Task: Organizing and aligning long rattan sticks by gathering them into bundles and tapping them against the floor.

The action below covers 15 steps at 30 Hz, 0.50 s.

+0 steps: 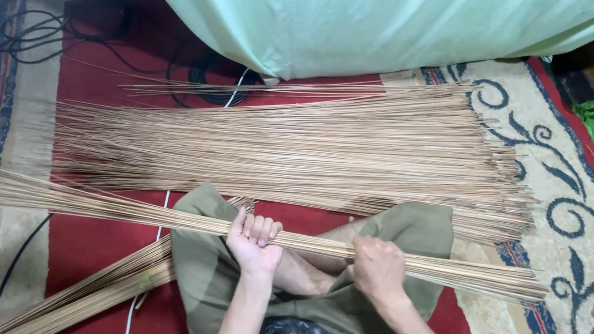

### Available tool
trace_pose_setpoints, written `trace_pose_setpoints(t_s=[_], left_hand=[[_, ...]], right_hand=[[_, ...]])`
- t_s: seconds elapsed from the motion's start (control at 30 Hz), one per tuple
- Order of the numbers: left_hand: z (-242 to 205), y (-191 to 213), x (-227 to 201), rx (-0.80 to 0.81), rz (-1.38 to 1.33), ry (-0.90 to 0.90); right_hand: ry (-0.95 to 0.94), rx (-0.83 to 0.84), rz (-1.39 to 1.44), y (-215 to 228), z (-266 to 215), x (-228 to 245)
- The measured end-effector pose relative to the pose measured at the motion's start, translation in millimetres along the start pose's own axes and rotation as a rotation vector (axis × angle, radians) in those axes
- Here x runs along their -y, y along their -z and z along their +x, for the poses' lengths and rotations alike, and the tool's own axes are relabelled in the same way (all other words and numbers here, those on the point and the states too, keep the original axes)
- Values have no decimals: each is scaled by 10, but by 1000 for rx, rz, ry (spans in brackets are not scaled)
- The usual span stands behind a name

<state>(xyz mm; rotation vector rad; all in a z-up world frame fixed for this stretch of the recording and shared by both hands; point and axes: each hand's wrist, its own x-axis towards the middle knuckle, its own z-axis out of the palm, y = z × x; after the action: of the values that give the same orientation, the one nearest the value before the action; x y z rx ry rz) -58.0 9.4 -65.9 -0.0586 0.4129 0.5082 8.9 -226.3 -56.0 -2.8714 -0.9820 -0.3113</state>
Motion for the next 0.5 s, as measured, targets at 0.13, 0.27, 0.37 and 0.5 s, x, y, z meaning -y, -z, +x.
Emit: trace_pose_setpoints(t_s=[0.13,0.27,0.37,0.5], left_hand=[[-114,167,133,15,-33,51],[-157,380,71,-44,187,94],[-443,103,30,-178,730,211],[-943,-62,3,32,1923,-381]], right_hand=[[-41,141,90,-164,26,345],[-76,267,168,-309,-8,322],[-88,278,176,-278,36,179],[-92,271,138,-258,52,40]])
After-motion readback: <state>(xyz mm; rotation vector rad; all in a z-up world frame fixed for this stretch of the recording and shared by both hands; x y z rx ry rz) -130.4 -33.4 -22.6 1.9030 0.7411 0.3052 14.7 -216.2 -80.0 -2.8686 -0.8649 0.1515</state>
